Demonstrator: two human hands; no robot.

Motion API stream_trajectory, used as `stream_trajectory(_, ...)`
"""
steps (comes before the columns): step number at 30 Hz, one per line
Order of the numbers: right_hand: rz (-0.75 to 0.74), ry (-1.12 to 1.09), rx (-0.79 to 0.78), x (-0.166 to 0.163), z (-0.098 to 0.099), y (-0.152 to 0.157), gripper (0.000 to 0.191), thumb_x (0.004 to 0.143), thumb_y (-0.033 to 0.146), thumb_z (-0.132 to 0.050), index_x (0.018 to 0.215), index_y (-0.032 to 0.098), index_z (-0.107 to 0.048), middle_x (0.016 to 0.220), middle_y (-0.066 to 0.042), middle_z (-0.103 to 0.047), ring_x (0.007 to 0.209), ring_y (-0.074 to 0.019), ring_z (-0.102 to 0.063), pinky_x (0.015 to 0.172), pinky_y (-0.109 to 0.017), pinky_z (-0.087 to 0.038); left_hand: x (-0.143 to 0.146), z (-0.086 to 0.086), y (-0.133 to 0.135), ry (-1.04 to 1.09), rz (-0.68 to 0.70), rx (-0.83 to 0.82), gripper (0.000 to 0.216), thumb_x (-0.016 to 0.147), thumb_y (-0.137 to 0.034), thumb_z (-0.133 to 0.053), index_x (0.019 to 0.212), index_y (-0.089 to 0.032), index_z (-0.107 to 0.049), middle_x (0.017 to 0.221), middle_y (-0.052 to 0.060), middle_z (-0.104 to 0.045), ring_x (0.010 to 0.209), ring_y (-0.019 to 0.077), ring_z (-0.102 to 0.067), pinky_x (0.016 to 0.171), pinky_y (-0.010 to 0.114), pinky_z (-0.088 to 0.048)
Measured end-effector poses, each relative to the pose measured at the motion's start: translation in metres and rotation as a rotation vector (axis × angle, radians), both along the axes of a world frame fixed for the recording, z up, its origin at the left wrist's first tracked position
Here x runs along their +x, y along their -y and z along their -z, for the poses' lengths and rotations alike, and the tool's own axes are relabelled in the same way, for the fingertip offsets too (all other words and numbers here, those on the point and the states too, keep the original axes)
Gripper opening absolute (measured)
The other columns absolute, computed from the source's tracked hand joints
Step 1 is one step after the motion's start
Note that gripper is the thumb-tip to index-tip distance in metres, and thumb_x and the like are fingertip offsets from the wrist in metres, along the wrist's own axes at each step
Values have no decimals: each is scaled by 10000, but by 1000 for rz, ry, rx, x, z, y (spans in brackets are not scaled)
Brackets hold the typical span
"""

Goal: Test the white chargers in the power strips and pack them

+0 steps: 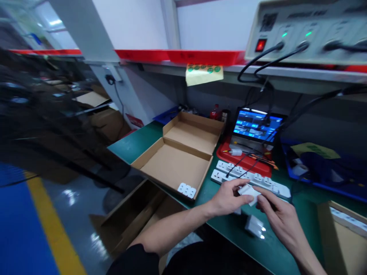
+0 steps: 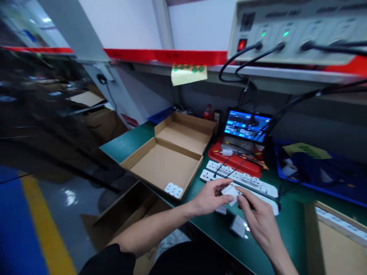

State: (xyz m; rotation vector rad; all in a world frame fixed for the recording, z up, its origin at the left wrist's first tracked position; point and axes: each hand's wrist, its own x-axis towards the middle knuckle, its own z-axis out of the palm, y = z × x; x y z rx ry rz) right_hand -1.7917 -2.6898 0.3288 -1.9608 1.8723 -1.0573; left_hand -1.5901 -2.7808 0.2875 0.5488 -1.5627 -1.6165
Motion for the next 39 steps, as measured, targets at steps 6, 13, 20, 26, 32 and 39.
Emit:
stream_trajectory(6, -209, -403, 90, -30, 35, -7, 507, 1067, 682, -512, 1359, 376, -792, 1275, -60, -816, 1079, -320, -816, 815, -391, -708, 143, -17, 44, 532, -481, -437, 344, 879, -377, -810, 1167, -206, -732, 1182, 79, -696, 1001, 227, -689, 905, 364, -572)
stream_trajectory(13, -332, -458, 281, -46, 78, -14, 503, 1102, 609, -421, 1317, 393, -821, 1262, -69, -822, 1028, -298, -828, 839, -394, -714, 237, 5, 70, 1181, -359, -448, 315, 1073, -375, -550, 886, -212, -743, 994, 72, -752, 942, 240, -707, 828, 326, -478)
stream_trajectory(20, -159, -536, 381, -43, 75, -10, 507, 1092, 587, -401, 1125, 285, -807, 1045, -111, -822, 919, -318, -796, 763, -424, -650, 220, 10, 68, 1188, -372, -524, 448, 1144, -506, -445, 1022, -205, -753, 1042, 109, -771, 985, 278, -730, 865, 359, -515)
stream_trajectory(26, 32, -435, 227, -70, 53, -1, 480, 1093, 456, -428, 1427, 215, -674, 1400, -159, -749, 1234, -348, -732, 1015, -482, -602, 109, 27, 19, 862, -244, -1059, 396, 1110, -408, -590, 1420, -165, -624, 1330, 160, -706, 1189, 316, -659, 988, 442, -560)
stream_trajectory(32, 69, -485, 229, -85, 44, 10, 411, 1067, 279, -439, 1405, 222, -664, 1381, -140, -731, 1209, -316, -722, 974, -417, -582, 27, 45, -32, 866, -13, -1421, 359, 1063, -192, -575, 1411, -107, -596, 1335, 191, -664, 1207, 336, -608, 894, 432, -528)
stream_trajectory(39, 80, -553, 332, -75, 42, 15, 369, 1051, 167, -508, 1383, 185, -668, 1355, -146, -733, 1129, -282, -731, 892, -334, -538, 23, 44, -22, 884, 185, -1268, 110, 964, -133, -644, 1056, -193, -646, 1041, 118, -659, 1001, 302, -614, 807, 412, -522)
